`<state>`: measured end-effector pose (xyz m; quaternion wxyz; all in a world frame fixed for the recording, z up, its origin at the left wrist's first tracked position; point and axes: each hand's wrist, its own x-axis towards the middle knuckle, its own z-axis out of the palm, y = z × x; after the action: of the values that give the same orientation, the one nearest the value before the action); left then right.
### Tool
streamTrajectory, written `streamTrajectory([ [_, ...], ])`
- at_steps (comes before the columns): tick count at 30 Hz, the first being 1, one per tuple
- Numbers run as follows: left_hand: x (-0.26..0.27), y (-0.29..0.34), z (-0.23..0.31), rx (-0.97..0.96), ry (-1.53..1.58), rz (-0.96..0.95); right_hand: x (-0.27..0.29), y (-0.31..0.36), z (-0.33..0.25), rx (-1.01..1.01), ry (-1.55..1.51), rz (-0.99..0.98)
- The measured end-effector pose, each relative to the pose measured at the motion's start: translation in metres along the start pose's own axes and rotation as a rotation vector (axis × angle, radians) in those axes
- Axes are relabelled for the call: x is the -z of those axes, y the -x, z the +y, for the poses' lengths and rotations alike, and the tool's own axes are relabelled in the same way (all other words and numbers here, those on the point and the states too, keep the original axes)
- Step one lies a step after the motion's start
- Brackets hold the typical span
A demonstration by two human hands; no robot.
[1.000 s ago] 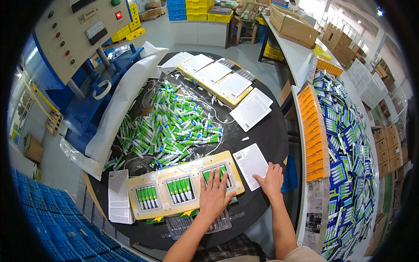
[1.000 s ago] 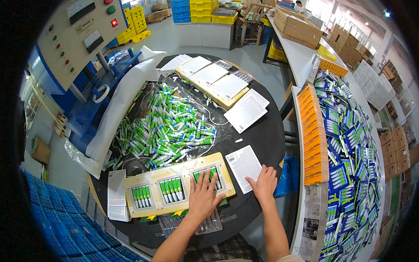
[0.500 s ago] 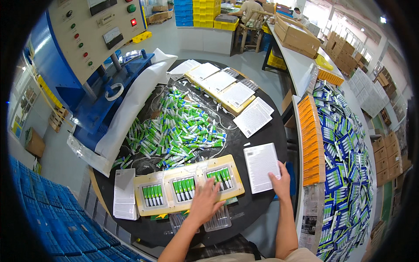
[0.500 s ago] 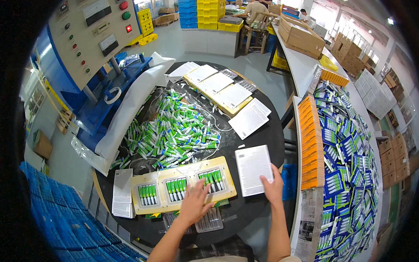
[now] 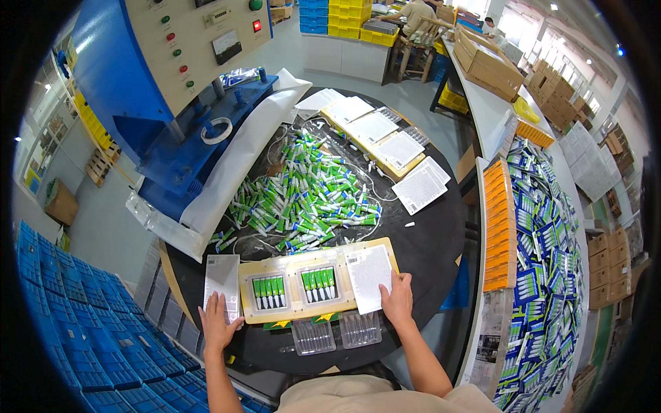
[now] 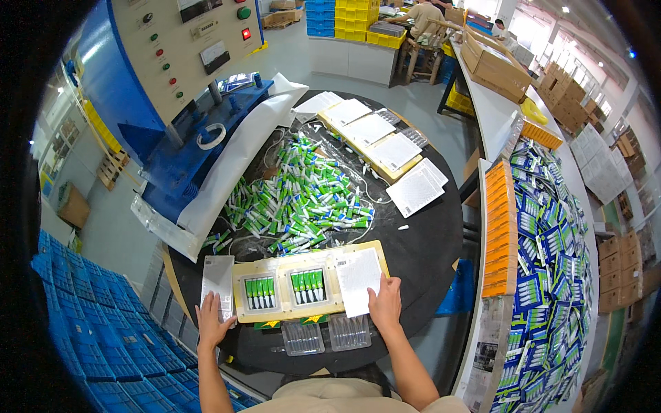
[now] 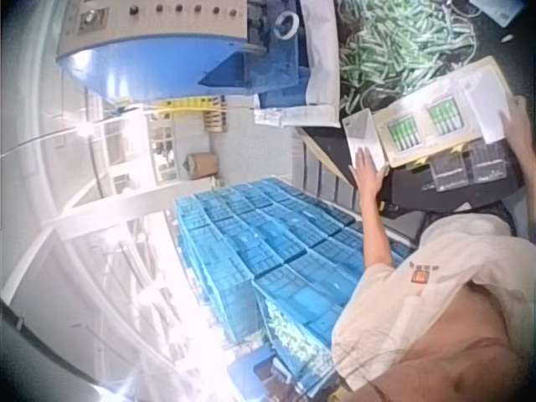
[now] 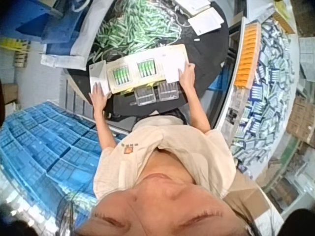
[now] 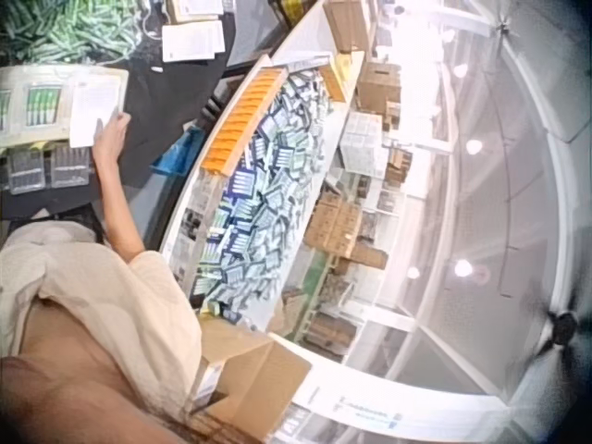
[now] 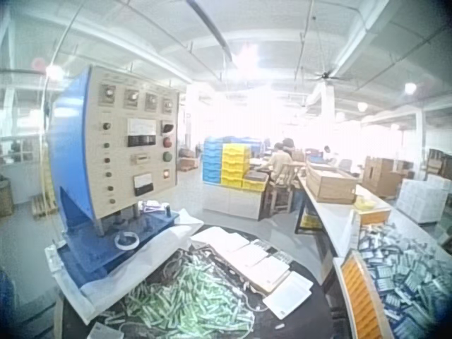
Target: The person places green cylindrical batteries into a multi-slot wooden jig, then covers them with white paper sheets and clear plastic trays. The person repeats this process multiple times, handling batteries, paper, and trays by hand.
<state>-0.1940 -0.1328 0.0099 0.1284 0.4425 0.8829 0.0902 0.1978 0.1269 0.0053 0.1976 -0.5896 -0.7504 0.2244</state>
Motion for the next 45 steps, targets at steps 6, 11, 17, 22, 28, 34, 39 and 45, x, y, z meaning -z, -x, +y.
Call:
streamTrajectory([
  [6, 0.001, -0.003, 0.000, -0.095, -0.066, 0.021, 0.049, -0.036, 0.019, -0.146, -0.369, -0.023],
  [11, -0.009, -0.005, 0.003, -0.169, -0.202, 0.115, 0.123, -0.047, 0.064, -0.332, -1.196, 0.147],
  [17, 0.026, -0.003, 0.031, -0.133, 0.112, 0.485, 0.077, -0.018, 0.051, -0.263, -0.902, 0.221],
  [22, 0.020, 0.025, 0.096, -0.483, 0.115, 0.652, 0.009, 0.003, 0.023, -0.130, -0.477, 0.167],
  [28, -0.036, 0.049, 0.127, -0.590, -0.087, 0.436, -0.015, 0.007, 0.005, -0.037, -0.040, 0.143],
  [34, -0.066, 0.055, 0.128, -0.519, -0.238, 0.332, -0.019, 0.004, -0.009, 0.000, 0.216, 0.228],
  [39, -0.056, 0.041, 0.117, -0.490, -0.140, 0.287, -0.020, -0.005, -0.006, 0.002, 0.398, 0.226],
  [45, -0.041, 0.035, 0.114, -0.467, -0.078, 0.206, -0.045, -0.002, -0.002, 0.184, 0.463, 0.291],
])
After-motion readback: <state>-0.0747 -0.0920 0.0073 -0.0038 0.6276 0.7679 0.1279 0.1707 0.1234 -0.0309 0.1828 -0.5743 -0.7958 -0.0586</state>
